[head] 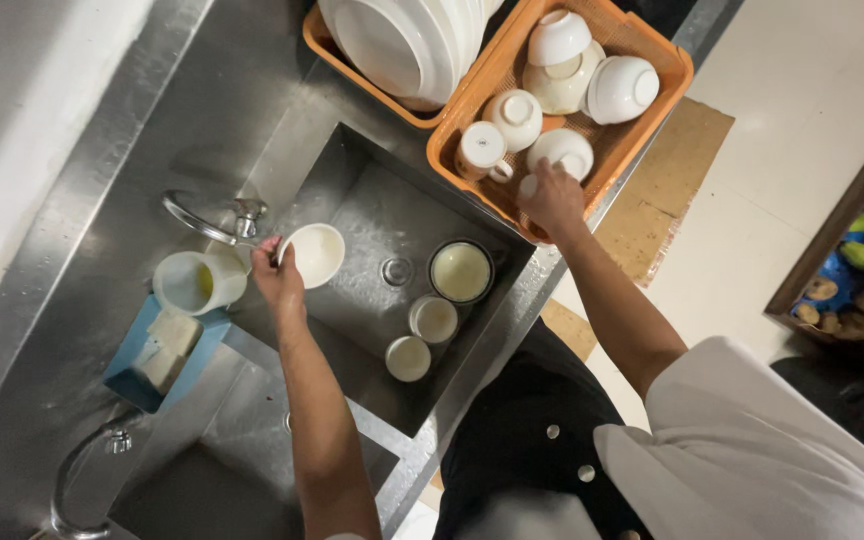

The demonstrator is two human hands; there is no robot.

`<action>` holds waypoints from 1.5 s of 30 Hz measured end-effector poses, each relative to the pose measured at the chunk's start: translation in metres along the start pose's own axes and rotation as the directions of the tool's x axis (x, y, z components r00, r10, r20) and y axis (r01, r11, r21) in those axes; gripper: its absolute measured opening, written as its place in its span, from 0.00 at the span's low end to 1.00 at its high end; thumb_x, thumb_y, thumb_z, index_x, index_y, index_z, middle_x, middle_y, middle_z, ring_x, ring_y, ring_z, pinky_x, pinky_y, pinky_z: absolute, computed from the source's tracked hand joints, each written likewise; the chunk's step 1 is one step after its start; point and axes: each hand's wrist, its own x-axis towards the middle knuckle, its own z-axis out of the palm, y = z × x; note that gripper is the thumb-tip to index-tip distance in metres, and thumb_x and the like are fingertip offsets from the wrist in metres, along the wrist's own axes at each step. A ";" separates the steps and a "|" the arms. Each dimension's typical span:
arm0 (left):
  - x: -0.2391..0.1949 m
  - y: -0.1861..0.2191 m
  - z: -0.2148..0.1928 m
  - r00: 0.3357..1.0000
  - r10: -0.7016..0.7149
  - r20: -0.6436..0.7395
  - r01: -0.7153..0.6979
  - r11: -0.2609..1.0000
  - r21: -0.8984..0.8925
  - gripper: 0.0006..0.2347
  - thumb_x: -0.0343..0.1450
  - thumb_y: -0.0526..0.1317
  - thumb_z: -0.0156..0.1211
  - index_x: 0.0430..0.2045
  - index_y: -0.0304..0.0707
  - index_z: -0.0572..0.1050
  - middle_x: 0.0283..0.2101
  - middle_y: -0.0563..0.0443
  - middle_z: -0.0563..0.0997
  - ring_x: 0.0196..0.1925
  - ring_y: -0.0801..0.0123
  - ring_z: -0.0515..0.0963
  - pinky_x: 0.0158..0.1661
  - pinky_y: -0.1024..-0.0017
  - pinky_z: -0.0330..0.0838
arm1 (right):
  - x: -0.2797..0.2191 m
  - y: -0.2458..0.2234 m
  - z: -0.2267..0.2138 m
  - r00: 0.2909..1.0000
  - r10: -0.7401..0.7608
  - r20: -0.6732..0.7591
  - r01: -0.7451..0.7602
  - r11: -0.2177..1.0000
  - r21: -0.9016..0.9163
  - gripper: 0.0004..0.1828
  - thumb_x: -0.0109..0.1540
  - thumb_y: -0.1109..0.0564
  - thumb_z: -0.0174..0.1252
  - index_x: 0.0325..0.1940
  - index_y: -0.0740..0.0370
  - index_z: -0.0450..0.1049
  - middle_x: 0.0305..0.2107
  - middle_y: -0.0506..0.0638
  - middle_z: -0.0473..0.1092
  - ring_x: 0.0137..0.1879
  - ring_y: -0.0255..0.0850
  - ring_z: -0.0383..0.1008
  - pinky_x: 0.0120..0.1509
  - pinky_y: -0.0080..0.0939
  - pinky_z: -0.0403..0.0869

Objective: The person washes white plates, bowls, cups, and cutlery under running water in a commercial kitchen sink. They rinse each item and place them into orange plastic baskets beside the sink.

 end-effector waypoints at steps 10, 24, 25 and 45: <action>0.000 0.017 -0.022 0.991 0.135 -0.009 -0.133 0.985 0.109 0.11 0.74 0.32 0.59 0.51 0.34 0.77 0.53 0.46 0.80 0.55 0.65 0.78 0.56 0.67 0.71 | 0.007 0.016 0.026 0.997 -0.056 -0.051 0.048 0.989 -0.142 0.13 0.65 0.51 0.59 0.48 0.61 0.79 0.48 0.59 0.75 0.54 0.57 0.77 0.57 0.56 0.76; -0.003 0.002 0.006 0.956 -0.269 -0.117 0.292 0.831 0.474 0.27 0.69 0.57 0.68 0.55 0.35 0.78 0.53 0.38 0.84 0.52 0.53 0.83 0.53 0.59 0.75 | -0.087 -0.261 0.146 0.591 -0.511 0.625 -0.736 -0.024 0.676 0.40 0.62 0.23 0.45 0.70 0.44 0.63 0.63 0.49 0.65 0.65 0.50 0.70 0.62 0.57 0.73; -0.012 0.009 0.009 0.947 -0.281 -0.153 0.308 0.675 0.671 0.29 0.69 0.60 0.67 0.57 0.39 0.76 0.55 0.39 0.83 0.56 0.51 0.82 0.56 0.59 0.74 | -0.083 -0.283 0.165 0.547 -0.614 0.569 -0.804 -0.194 0.562 0.42 0.63 0.21 0.43 0.69 0.49 0.68 0.61 0.54 0.70 0.64 0.52 0.71 0.62 0.60 0.73; -0.039 0.008 -0.016 0.989 0.128 -0.075 -0.111 0.974 0.200 0.20 0.80 0.51 0.51 0.40 0.30 0.81 0.37 0.43 0.85 0.40 0.60 0.83 0.44 0.63 0.76 | -0.063 -0.354 0.166 0.684 -0.508 0.524 -0.607 0.003 0.795 0.35 0.54 0.40 0.66 0.60 0.56 0.69 0.46 0.49 0.73 0.49 0.41 0.76 0.50 0.49 0.79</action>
